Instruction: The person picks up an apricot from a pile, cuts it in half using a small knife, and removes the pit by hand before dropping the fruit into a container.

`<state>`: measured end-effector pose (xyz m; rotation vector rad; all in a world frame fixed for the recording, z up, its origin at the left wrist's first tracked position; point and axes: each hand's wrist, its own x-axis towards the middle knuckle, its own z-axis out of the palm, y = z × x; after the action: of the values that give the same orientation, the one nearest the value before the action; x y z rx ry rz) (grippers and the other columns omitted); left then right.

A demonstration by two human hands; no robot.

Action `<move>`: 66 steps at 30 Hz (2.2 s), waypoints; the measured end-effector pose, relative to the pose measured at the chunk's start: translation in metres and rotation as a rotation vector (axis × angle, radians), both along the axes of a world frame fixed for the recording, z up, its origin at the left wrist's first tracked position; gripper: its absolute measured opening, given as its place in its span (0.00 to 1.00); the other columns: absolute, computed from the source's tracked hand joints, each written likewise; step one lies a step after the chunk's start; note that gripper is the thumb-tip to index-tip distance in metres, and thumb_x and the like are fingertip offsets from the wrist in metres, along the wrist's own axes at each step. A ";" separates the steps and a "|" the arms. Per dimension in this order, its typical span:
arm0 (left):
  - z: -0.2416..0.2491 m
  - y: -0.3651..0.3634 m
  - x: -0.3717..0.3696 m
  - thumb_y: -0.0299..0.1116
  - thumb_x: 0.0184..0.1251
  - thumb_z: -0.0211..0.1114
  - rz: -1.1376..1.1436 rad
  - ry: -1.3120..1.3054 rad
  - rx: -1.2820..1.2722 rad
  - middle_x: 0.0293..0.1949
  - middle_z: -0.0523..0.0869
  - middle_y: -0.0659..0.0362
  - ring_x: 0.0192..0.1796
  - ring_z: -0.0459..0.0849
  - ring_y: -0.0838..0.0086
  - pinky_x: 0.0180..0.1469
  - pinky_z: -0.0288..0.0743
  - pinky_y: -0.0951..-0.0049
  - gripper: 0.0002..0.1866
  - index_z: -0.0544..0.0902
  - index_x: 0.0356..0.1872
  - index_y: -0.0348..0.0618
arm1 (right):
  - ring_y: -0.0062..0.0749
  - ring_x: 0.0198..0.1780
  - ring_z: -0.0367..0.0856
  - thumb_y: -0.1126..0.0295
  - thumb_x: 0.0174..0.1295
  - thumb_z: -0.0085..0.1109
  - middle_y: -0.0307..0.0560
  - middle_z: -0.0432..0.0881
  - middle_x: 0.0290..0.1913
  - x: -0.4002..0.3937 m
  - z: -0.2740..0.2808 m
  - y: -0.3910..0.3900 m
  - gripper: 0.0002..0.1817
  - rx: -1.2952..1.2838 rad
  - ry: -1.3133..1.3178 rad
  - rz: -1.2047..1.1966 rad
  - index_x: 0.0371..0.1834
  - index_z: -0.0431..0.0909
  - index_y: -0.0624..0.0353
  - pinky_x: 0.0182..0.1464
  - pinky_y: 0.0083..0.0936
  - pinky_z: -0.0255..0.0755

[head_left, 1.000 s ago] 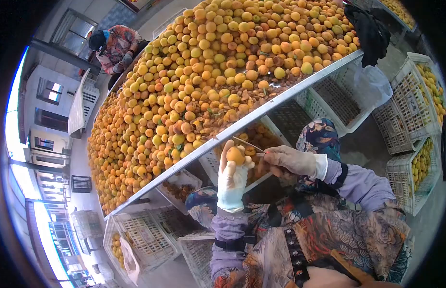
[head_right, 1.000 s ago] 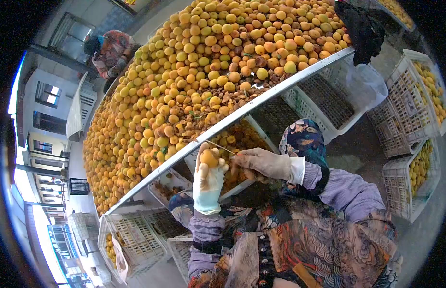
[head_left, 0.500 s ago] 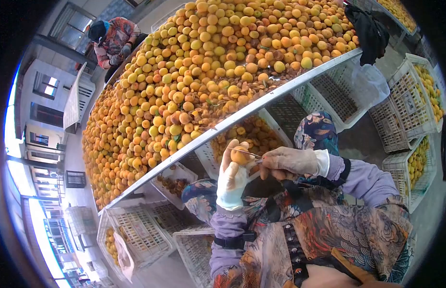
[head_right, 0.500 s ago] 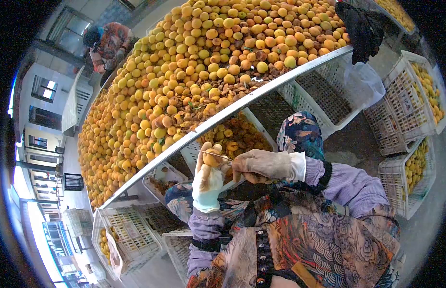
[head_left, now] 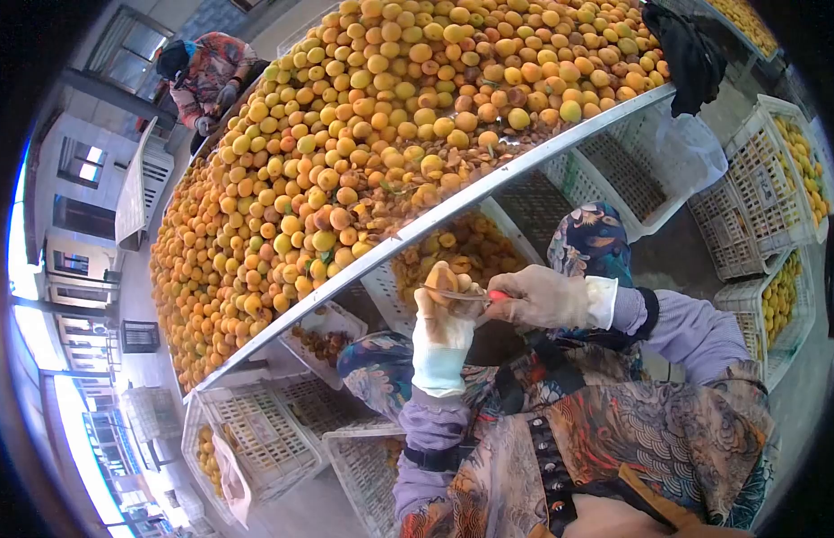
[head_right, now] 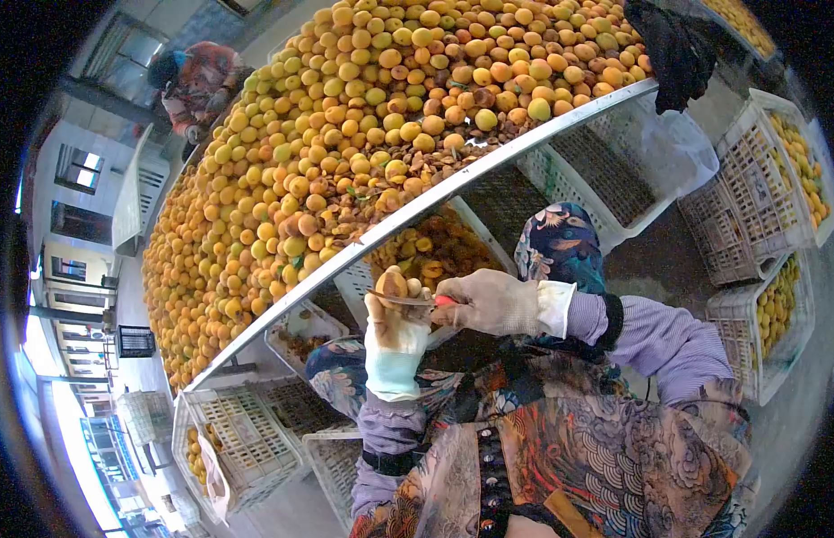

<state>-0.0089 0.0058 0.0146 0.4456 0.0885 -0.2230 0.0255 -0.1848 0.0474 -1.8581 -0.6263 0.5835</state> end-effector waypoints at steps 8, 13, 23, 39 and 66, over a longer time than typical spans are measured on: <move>0.001 -0.013 -0.003 0.54 0.71 0.48 0.024 0.098 0.186 0.48 0.77 0.53 0.51 0.74 0.64 0.59 0.66 0.63 0.28 0.70 0.57 0.38 | 0.57 0.33 0.79 0.47 0.63 0.52 0.57 0.79 0.27 0.003 -0.005 -0.006 0.22 -0.158 -0.139 0.030 0.40 0.73 0.56 0.34 0.45 0.69; -0.005 -0.014 -0.002 0.54 0.72 0.47 0.013 0.147 0.145 0.48 0.76 0.53 0.50 0.74 0.65 0.59 0.67 0.63 0.29 0.69 0.58 0.38 | 0.55 0.32 0.79 0.46 0.62 0.52 0.56 0.78 0.25 -0.001 -0.008 -0.006 0.22 -0.189 -0.181 -0.008 0.38 0.73 0.55 0.33 0.44 0.70; -0.025 -0.008 -0.004 0.46 0.76 0.44 0.040 -0.018 0.188 0.55 0.75 0.54 0.54 0.74 0.67 0.61 0.67 0.64 0.23 0.68 0.61 0.39 | 0.54 0.31 0.79 0.46 0.62 0.51 0.55 0.78 0.24 -0.003 -0.009 -0.001 0.21 -0.230 -0.208 -0.035 0.36 0.73 0.55 0.33 0.44 0.70; 0.004 -0.005 0.002 0.50 0.73 0.46 -0.093 -0.061 0.020 0.38 0.77 0.55 0.42 0.74 0.66 0.54 0.66 0.61 0.26 0.69 0.57 0.37 | 0.46 0.32 0.80 0.56 0.64 0.54 0.54 0.78 0.27 0.023 -0.019 -0.019 0.14 -0.164 -0.261 -0.177 0.36 0.75 0.56 0.33 0.35 0.70; 0.023 0.015 0.003 0.35 0.63 0.61 0.012 -0.185 0.420 0.60 0.70 0.47 0.60 0.73 0.60 0.62 0.68 0.60 0.36 0.56 0.69 0.37 | 0.15 0.11 0.56 0.47 0.71 0.40 0.32 0.62 0.13 0.006 0.017 0.005 0.27 0.359 0.819 0.124 0.32 0.74 0.61 0.13 0.16 0.50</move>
<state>-0.0062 0.0212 0.0372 0.8813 -0.0448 -0.1498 0.0320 -0.1801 0.0645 -1.1070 -0.2635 1.1437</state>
